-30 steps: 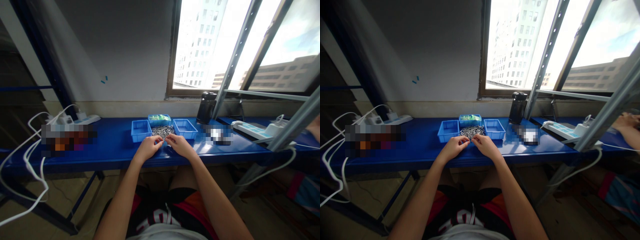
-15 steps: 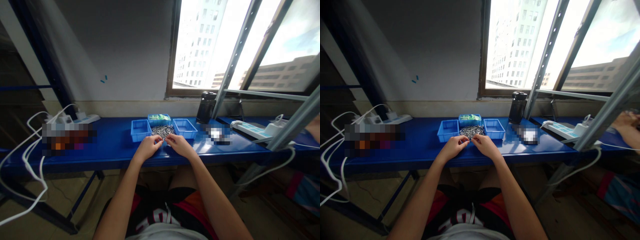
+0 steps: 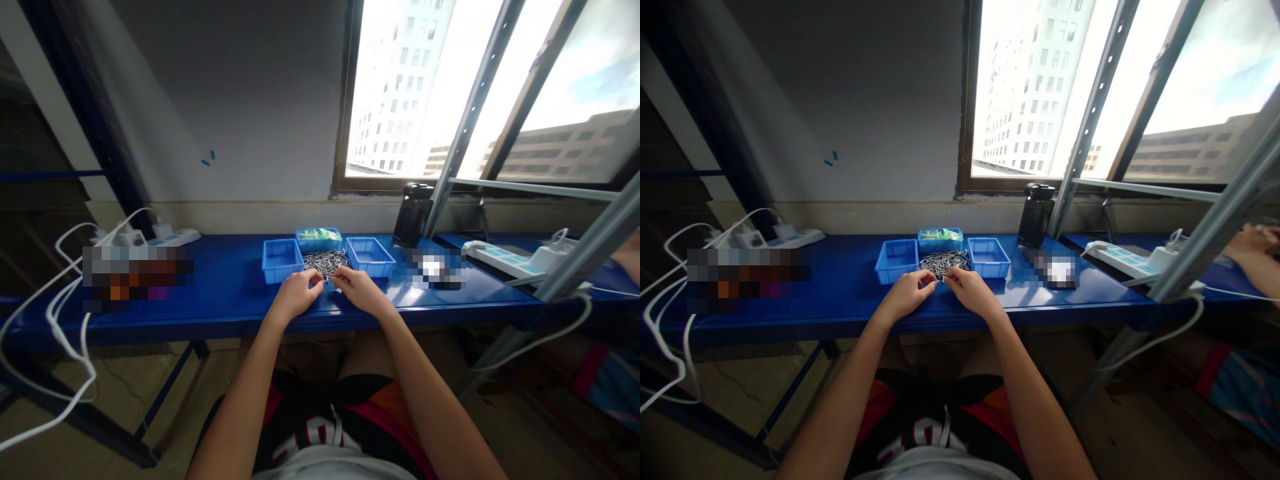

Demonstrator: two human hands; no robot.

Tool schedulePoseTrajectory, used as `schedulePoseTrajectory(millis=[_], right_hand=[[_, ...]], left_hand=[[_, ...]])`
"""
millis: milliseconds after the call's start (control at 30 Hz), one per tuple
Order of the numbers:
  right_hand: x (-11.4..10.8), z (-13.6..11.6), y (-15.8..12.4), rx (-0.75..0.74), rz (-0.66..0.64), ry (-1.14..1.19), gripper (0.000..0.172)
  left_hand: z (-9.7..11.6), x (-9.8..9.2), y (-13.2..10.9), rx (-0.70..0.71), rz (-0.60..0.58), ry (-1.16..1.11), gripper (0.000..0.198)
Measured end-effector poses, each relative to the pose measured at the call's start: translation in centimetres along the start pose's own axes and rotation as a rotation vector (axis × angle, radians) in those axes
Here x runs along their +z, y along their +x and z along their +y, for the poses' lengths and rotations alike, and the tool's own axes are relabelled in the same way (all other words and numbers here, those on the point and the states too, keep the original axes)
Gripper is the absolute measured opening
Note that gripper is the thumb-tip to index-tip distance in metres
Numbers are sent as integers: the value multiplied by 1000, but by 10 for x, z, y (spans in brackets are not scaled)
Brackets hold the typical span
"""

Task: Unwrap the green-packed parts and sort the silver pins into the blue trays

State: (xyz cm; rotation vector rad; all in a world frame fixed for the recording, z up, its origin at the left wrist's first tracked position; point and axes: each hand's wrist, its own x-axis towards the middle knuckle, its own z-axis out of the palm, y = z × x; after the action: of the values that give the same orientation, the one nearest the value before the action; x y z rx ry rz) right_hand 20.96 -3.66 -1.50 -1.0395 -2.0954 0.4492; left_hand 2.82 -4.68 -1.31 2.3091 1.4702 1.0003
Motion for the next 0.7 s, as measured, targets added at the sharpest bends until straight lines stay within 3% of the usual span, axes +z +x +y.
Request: schedulePoseTrajectory(millis=[700], right_hand=[[1, 0, 1, 6, 8, -1, 15]], left_hand=[[1, 0, -1, 1, 6, -7, 17]])
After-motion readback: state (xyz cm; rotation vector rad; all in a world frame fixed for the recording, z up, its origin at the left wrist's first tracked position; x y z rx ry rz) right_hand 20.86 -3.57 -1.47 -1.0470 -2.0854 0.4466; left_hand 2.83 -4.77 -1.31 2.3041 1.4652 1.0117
